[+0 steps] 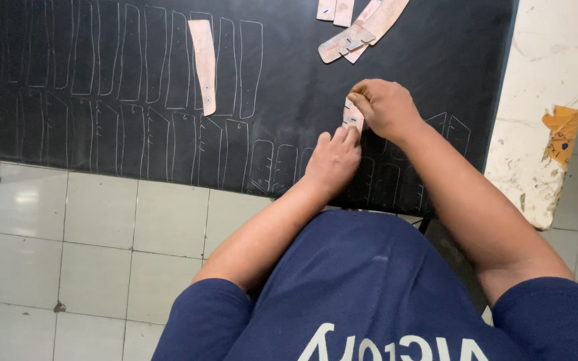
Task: The person places small paper pattern pieces on a dark cutting mat and traces around their edges with a small marking tool, repositioning each piece as they work. At the end they lift and smooth the mat over the table.
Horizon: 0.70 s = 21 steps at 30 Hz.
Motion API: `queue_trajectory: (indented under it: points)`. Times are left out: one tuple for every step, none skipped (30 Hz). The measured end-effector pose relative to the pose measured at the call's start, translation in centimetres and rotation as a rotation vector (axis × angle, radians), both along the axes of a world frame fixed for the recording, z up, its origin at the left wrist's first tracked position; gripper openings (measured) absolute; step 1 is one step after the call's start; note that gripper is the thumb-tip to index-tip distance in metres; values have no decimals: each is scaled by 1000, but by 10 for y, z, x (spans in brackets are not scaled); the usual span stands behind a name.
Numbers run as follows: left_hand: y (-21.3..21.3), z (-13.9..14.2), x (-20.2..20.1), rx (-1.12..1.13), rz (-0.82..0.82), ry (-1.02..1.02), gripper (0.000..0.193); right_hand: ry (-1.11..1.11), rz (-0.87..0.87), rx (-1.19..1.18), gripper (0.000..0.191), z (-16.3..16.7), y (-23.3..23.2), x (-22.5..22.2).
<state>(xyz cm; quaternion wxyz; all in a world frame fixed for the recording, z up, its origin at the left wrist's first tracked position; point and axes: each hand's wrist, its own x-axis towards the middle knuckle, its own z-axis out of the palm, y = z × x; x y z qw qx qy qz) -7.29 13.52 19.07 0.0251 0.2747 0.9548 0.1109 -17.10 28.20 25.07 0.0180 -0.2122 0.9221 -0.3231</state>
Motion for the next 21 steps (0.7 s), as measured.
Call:
queue_trajectory:
  points:
    - [1,2,-3,26,29,99,27,0,5,-8,17,0,1,-2]
    - [1,4,-5,51,59,199,35,1,10,-17,17,0,1,-3]
    - [1,6,-8,75,88,299,43,1,16,-28,17,1,1,-5]
    - [0,8,-10,118,99,290,35,14,5,-18,17,1,1,-6]
    - [-3,10,-12,160,111,282,28,26,-5,-10,17,2,1,-7]
    - [-5,13,-13,202,121,273,21,38,-16,-2,17,3,1,-8]
    - [-6,15,-15,175,126,217,19,38,-20,1,17,3,3,-9]
    - [-6,17,-17,148,132,161,17,40,-23,4,17,4,3,-11]
    - [-7,19,-18,119,138,107,15,42,-25,5,17,4,4,-12]
    - [-8,21,-18,123,142,96,16,43,-29,-8,17,3,4,-12]
    - [-8,22,-19,126,145,85,16,45,-34,-22,17,3,6,-11]
    - [-8,23,-19,130,147,74,17,46,-39,-35,17,2,8,-10]
    - [-8,25,-20,142,151,75,18,50,-36,-11,17,3,11,-10]
    - [-8,26,-20,153,154,74,20,52,-35,12,16,4,15,-8]
    - [-9,26,-21,165,156,75,21,56,-33,35,16,5,19,-7]
    - [-8,26,-22,161,156,52,20,64,-42,37,16,6,24,-2]
    - [-8,26,-24,159,157,31,19,73,-49,40,16,7,30,4]
    - [-9,25,-25,155,160,9,18,83,-54,42,16,7,34,9]
    - [-10,23,-24,156,158,23,18,72,-62,49,16,6,38,15]
    - [-11,20,-22,158,154,35,18,60,-71,56,16,3,42,21]
    - [-13,17,-21,159,149,50,18,50,-81,62,16,0,44,26]
